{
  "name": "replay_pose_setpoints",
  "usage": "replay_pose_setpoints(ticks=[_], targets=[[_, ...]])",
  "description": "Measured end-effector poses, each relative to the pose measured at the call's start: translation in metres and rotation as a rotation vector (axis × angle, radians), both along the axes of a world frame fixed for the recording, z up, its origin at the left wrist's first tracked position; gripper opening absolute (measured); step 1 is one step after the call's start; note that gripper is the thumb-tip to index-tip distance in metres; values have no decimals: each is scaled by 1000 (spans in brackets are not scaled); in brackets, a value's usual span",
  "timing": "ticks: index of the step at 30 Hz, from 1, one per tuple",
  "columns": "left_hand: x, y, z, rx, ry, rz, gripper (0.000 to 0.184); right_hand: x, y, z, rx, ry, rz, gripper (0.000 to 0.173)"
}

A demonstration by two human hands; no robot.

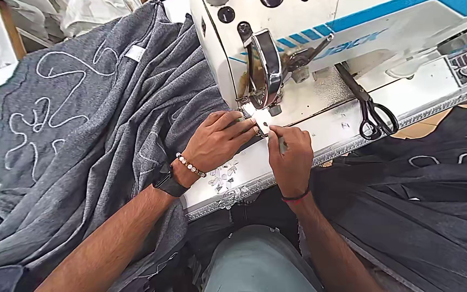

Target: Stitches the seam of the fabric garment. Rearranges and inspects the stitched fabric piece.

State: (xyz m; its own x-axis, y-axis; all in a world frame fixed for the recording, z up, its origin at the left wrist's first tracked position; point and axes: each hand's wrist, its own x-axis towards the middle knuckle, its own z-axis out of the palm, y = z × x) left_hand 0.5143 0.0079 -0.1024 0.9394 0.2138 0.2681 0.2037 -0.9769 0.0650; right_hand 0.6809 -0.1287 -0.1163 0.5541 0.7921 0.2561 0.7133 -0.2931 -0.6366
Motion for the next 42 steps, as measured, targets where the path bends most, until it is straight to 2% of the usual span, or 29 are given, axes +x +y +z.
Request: replay_pose_setpoints(ticks=[5, 9, 14, 16, 18, 20, 22, 24, 27, 29, 36, 42], targets=[[0, -4, -4, -5, -55, 47, 34, -2, 16, 14, -203, 56, -27, 20], [-1, -5, -4, -22, -47, 78, 34, -11, 19, 4, -113, -167, 5, 14], [-3, -3, 0, -50, -24, 53, 32, -20, 6, -6, -30, -399, 140, 18], [-5, -1, 1, -41, -14, 30, 35, -21, -4, -4, -61, -383, 202, 20], [-7, 1, -1, -17, -14, 13, 37, -15, -12, 2, -70, -268, 229, 26], [-8, 1, -3, 31, -14, 10, 39, -4, -16, 5, -4, -139, 195, 21], [-6, -5, -2, 56, -41, 31, 34, 7, -13, 3, 34, -120, 205, 20], [1, -14, -1, -48, -97, 121, 27, 14, -6, 1, 6, -154, 276, 21], [9, -23, 0, -342, -167, 319, 20, 17, 5, -4, 51, -214, 339, 18], [7, -26, -3, -413, -194, 369, 20, 17, 9, -7, 95, -239, 351, 16], [-3, -19, -6, -266, -87, 431, 39, 15, 6, -12, 120, -352, 396, 19], [-1, -20, -9, -142, 2, 481, 45, 20, 9, -10, 96, -267, 470, 22]])
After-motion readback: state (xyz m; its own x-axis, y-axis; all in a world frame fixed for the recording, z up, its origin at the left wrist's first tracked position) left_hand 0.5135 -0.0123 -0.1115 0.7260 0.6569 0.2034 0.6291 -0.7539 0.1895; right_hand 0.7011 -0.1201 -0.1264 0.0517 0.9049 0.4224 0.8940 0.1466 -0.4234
